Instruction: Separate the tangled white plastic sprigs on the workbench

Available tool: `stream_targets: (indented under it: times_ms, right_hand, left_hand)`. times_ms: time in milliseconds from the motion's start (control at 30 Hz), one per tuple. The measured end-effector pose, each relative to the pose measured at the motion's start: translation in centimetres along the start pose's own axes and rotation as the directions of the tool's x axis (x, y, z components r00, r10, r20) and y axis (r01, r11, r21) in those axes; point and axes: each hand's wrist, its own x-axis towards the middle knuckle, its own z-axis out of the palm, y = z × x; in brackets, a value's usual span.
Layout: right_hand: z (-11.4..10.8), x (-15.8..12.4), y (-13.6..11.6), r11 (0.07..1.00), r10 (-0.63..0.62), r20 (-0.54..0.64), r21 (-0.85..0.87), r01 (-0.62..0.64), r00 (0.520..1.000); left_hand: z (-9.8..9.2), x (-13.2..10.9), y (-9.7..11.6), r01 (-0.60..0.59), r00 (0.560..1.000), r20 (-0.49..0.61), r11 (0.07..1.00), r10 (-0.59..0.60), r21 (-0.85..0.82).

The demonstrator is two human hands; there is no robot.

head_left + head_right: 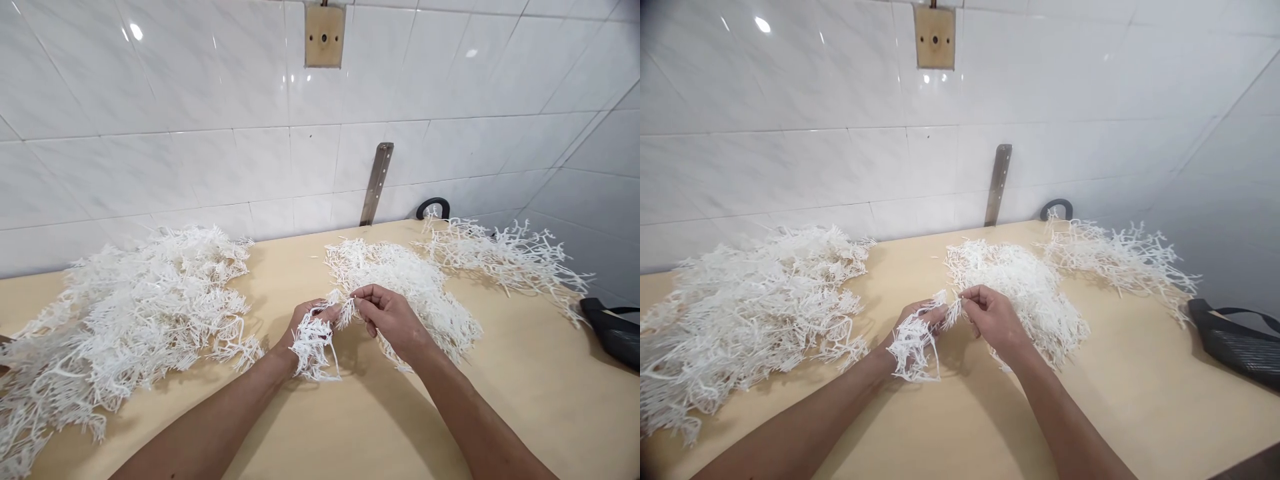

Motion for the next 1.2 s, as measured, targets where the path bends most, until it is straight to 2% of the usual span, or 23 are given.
stream_targets:
  times_ms: [100, 333, 567, 967, 1200]
  right_hand:
    - [0.0, 0.0, 0.0, 1.000, 0.001, 0.003, -0.007, -0.001, 1.000]
    - [0.0, 0.0, 0.0, 1.000, 0.017, 0.021, 0.005, -0.017, 1.000]
    - [-0.1, 0.2, 0.3, 0.999, 0.034, 0.046, 0.004, -0.034, 0.998]
    - [0.3, 0.3, 1.0, 0.999, 0.045, 0.049, -0.003, -0.045, 0.998]
    - [0.8, 0.0, 0.2, 0.993, 0.062, -0.005, -0.098, -0.063, 0.998]
  left_hand:
    - [-0.1, 0.1, -0.3, -0.055, 0.998, 0.034, 0.998, 0.054, 0.022]
    - [0.3, 0.2, -0.1, -0.081, 0.992, -0.085, 0.992, 0.089, 0.100]
    - [-0.1, 0.8, -1.3, -0.126, 0.968, -0.184, 0.965, 0.170, 0.232]
    - [0.1, 0.7, -1.2, -0.158, 0.947, -0.205, 0.914, 0.248, 0.374]
    - [0.4, 0.0, 0.0, -0.099, 0.967, -0.178, 0.911, 0.183, 0.401]
